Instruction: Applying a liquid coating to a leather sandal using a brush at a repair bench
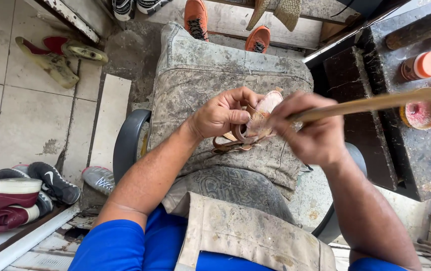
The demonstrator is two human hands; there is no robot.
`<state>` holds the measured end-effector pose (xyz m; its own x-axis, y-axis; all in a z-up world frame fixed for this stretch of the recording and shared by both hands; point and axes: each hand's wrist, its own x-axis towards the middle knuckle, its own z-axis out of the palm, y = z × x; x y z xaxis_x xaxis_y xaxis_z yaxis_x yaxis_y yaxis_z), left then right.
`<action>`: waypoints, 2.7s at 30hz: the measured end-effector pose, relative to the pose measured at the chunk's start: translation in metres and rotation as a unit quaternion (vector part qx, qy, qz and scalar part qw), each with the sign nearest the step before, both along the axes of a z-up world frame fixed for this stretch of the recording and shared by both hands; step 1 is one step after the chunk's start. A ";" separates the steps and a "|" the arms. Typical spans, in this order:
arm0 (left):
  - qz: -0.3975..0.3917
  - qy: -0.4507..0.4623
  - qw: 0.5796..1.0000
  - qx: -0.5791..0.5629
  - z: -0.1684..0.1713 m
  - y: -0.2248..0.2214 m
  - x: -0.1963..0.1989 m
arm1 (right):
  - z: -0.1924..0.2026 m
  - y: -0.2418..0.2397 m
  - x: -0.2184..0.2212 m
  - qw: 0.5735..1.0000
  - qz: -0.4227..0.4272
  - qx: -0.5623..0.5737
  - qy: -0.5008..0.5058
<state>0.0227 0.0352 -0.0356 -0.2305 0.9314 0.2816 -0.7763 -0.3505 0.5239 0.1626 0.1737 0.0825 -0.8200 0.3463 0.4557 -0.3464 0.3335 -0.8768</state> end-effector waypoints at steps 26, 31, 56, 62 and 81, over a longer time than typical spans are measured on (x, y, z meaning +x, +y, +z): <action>-0.110 0.112 0.978 -0.141 -0.036 -0.011 -0.093 | -0.076 0.238 0.202 0.816 -0.506 0.031 -0.277; -0.026 0.134 0.983 -0.126 -0.009 -0.010 -0.099 | -0.086 0.238 0.206 0.847 -0.494 -0.056 -0.186; -0.116 0.043 0.991 -0.050 0.028 0.124 0.011 | -0.092 0.230 0.207 0.861 -0.448 0.118 -0.208; -0.177 -0.033 0.983 -0.046 0.020 0.210 0.085 | -0.104 0.245 0.230 0.851 -0.470 0.106 -0.209; -0.188 -0.104 0.958 -0.192 -0.048 0.365 0.176 | -0.114 0.253 0.235 0.861 -0.448 0.148 -0.189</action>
